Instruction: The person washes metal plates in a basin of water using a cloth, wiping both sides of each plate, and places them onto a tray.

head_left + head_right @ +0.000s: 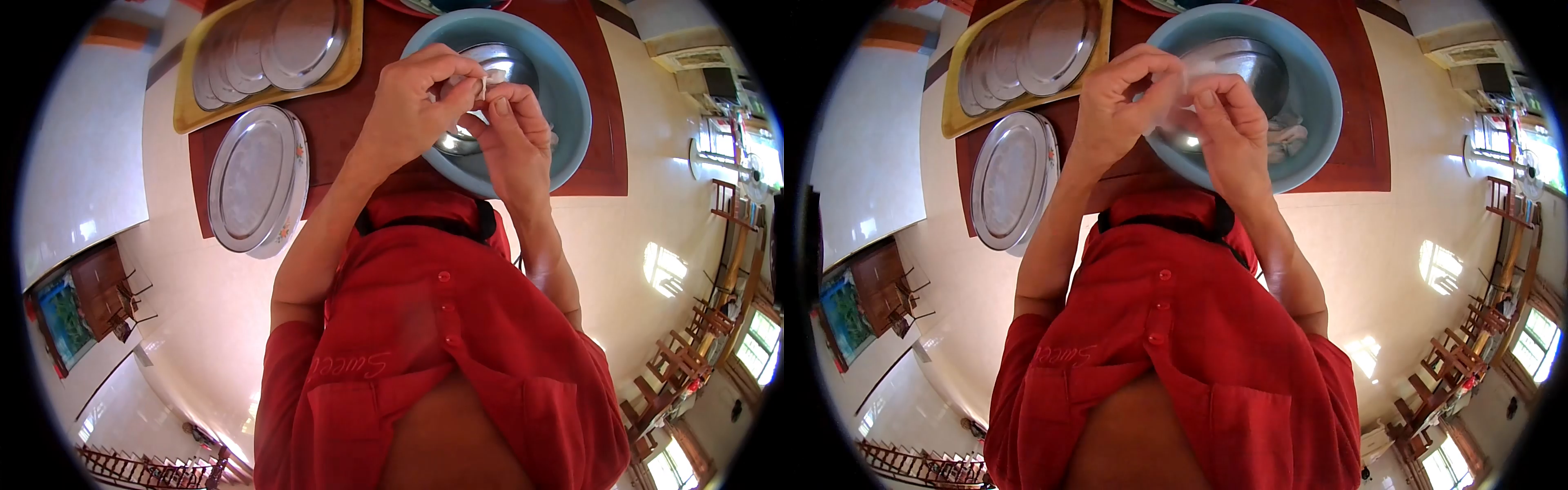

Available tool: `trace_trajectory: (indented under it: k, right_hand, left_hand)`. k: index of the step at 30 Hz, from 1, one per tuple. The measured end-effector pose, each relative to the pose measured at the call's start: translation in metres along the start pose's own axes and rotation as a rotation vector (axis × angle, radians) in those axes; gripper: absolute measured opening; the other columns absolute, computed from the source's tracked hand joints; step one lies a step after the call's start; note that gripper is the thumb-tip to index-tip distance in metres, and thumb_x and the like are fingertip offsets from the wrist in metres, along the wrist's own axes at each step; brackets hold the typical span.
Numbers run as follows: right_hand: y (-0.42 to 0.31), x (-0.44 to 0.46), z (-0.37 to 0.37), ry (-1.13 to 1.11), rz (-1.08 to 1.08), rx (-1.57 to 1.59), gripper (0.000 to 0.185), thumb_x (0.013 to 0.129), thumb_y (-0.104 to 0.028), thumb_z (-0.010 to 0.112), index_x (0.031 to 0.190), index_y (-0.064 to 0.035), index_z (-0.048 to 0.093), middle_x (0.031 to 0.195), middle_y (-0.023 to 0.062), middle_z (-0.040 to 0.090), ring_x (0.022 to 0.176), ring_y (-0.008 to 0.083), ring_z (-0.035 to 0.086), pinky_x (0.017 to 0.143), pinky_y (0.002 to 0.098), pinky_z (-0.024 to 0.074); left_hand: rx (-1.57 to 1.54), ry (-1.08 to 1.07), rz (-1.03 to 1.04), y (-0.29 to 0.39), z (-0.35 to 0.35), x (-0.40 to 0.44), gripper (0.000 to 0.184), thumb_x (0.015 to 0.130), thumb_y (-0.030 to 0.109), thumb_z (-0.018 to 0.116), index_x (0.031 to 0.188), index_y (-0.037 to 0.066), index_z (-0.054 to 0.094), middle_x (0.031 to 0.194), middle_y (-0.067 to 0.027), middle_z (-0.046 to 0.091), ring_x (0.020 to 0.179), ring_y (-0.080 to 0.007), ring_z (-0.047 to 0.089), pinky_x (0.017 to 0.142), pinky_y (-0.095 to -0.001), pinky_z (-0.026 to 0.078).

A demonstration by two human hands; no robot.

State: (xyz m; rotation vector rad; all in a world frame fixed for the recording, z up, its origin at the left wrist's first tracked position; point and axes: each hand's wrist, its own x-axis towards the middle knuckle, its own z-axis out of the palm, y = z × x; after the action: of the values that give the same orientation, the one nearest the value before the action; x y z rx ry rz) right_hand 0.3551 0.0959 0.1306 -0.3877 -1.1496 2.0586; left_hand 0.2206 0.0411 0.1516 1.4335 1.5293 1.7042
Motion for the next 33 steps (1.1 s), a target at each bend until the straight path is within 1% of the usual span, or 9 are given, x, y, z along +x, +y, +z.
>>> trace_trajectory:
  k: [6, 13, 18, 20, 23, 26, 28, 29, 33]
  right_hand:
    - [0.002, 0.000, -0.004, 0.016, 0.003, -0.099, 0.011, 0.094, -0.010, 0.041, 0.097, -0.0049, 0.051, 0.098, 0.0052, 0.057, 0.090, 0.0145, 0.055, 0.082, 0.0322, 0.0469]
    - [0.003, 0.000, -0.008, 0.035, -0.025, -0.401, 0.010, 0.093, -0.008, 0.042, 0.097, -0.0040, 0.051, 0.095, 0.0027, 0.055, 0.087, 0.0103, 0.054, 0.082, 0.0287, 0.0474]
    - [0.003, -0.001, 0.000, 0.128, -0.076, -0.373, 0.007, 0.091, -0.007, 0.048, 0.092, -0.0031, 0.053, 0.085, -0.0008, 0.055, 0.078, 0.0064, 0.053, 0.074, 0.0222, 0.0462]
    - [0.002, -0.002, 0.001, 0.134, -0.106, -0.355, 0.007, 0.090, -0.007, 0.048, 0.092, -0.0032, 0.054, 0.084, -0.0009, 0.055, 0.078, 0.0061, 0.053, 0.074, 0.0222, 0.0461]
    - [0.001, -0.002, 0.001, 0.128, -0.141, -0.393, 0.006, 0.090, -0.007, 0.049, 0.092, -0.0033, 0.054, 0.084, -0.0010, 0.055, 0.078, 0.0056, 0.053, 0.071, 0.0213, 0.0459]
    - [0.003, -0.003, 0.001, 0.171, -0.086, -0.353, 0.006, 0.090, -0.008, 0.051, 0.092, -0.0040, 0.054, 0.088, -0.0008, 0.055, 0.084, 0.0051, 0.051, 0.073, 0.0206, 0.0444]
    - [0.007, -0.002, 0.004, 0.186, -0.011, 0.018, 0.006, 0.090, -0.010, 0.050, 0.095, -0.0060, 0.053, 0.095, 0.0003, 0.055, 0.092, 0.0086, 0.051, 0.079, 0.0252, 0.0435]
    - [0.007, -0.001, 0.004, 0.185, -0.012, 0.018, 0.006, 0.090, -0.010, 0.050, 0.095, -0.0060, 0.053, 0.095, 0.0003, 0.055, 0.092, 0.0086, 0.051, 0.079, 0.0252, 0.0435]
    - [0.005, 0.004, -0.004, 0.028, 0.075, 0.325, 0.010, 0.090, -0.015, 0.049, 0.099, -0.0099, 0.051, 0.108, 0.0043, 0.053, 0.105, 0.0185, 0.048, 0.088, 0.0371, 0.0412]
  left_hand:
    - [-0.069, -0.131, -0.078, 0.004, -0.008, -0.001, 0.010, 0.078, 0.002, 0.059, 0.087, -0.002, 0.061, 0.082, -0.0017, 0.058, 0.068, -0.0063, 0.051, 0.057, -0.0204, 0.041]
    - [0.122, -0.173, -0.001, 0.008, -0.008, 0.001, 0.011, 0.077, 0.002, 0.059, 0.087, 0.000, 0.061, 0.080, -0.0037, 0.058, 0.066, -0.0107, 0.053, 0.056, -0.0223, 0.042]
    - [0.182, -0.193, 0.096, 0.002, -0.006, 0.002, 0.011, 0.075, 0.001, 0.058, 0.085, 0.000, 0.060, 0.079, -0.0048, 0.057, 0.065, -0.0128, 0.053, 0.055, -0.0232, 0.042]
    - [0.170, -0.157, 0.090, 0.007, -0.003, 0.003, 0.015, 0.071, 0.001, 0.059, 0.086, -0.002, 0.061, 0.078, -0.0115, 0.059, 0.063, -0.0229, 0.059, 0.057, -0.0290, 0.048]
    - [0.206, -0.076, 0.135, 0.004, 0.004, 0.002, 0.011, 0.071, 0.001, 0.060, 0.082, -0.001, 0.060, 0.077, -0.0104, 0.059, 0.062, -0.0236, 0.058, 0.057, -0.0295, 0.047]
    - [0.199, 0.015, 0.152, 0.002, 0.011, 0.001, 0.009, 0.070, 0.001, 0.060, 0.079, 0.001, 0.059, 0.076, -0.0098, 0.058, 0.061, -0.0243, 0.057, 0.056, -0.0302, 0.046]
    - [0.237, 0.032, 0.173, 0.001, 0.012, 0.000, 0.009, 0.070, 0.001, 0.060, 0.079, 0.001, 0.059, 0.076, -0.0098, 0.058, 0.061, -0.0245, 0.057, 0.055, -0.0300, 0.047]
    - [0.276, 0.049, 0.193, 0.000, 0.012, 0.000, 0.010, 0.069, 0.000, 0.061, 0.079, 0.002, 0.059, 0.076, -0.0097, 0.058, 0.062, -0.0248, 0.058, 0.055, -0.0298, 0.047]
    - [0.316, 0.092, 0.158, -0.008, 0.006, -0.002, 0.010, 0.070, 0.000, 0.059, 0.081, 0.000, 0.060, 0.076, -0.0092, 0.060, 0.063, -0.0220, 0.061, 0.056, -0.0272, 0.049]
